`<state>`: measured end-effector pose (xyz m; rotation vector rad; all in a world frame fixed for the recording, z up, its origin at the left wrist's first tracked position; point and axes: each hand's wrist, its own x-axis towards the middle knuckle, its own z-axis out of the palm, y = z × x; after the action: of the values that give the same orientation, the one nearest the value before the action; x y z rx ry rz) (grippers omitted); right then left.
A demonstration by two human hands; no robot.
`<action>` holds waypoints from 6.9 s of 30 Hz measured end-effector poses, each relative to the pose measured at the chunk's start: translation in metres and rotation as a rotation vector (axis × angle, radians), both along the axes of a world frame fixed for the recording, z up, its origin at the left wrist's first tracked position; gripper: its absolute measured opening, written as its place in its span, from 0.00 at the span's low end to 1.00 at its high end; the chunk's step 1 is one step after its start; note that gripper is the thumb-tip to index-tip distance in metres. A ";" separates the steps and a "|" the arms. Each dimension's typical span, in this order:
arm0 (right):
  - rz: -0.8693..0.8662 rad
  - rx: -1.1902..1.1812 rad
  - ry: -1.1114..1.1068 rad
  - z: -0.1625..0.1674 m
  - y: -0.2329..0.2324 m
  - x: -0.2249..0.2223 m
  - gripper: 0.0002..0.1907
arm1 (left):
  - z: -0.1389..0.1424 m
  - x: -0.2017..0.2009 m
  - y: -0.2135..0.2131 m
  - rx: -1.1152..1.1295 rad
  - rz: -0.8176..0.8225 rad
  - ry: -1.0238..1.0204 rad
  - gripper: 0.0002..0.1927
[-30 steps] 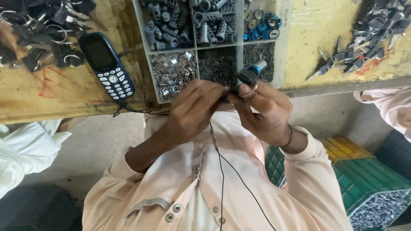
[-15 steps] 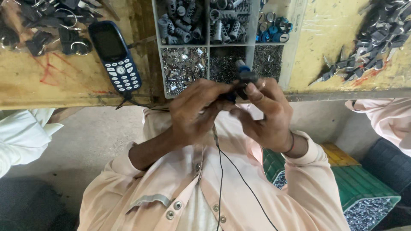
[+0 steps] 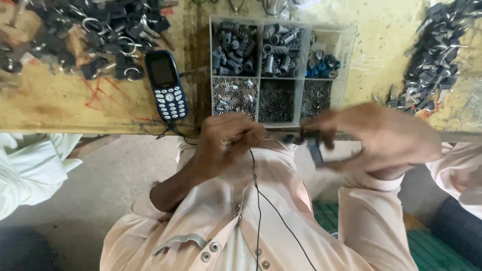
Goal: The person sits at a workbench and assembles small plastic components by hand, repeatedly picking parts from a compartment tray and pressing them together, then placing finished assemblies aside. The person continues this assembly cycle throughout the episode.
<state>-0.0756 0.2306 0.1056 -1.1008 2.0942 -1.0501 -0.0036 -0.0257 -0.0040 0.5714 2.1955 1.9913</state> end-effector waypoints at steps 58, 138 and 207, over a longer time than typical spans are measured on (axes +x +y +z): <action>-0.941 -0.131 0.509 -0.101 -0.049 0.100 0.08 | -0.009 0.005 0.029 0.405 -0.009 -0.661 0.07; -1.139 -0.371 -0.260 -0.114 0.033 0.090 0.02 | 0.001 0.005 0.027 0.053 -0.122 -0.281 0.06; -0.779 -0.136 0.195 -0.083 -0.020 0.087 0.16 | -0.017 0.002 0.030 0.555 -0.067 -0.726 0.08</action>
<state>0.0111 0.2109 0.0227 -0.4264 2.7284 -1.4890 -0.0017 0.0046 -0.0206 -0.0579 1.1985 2.2767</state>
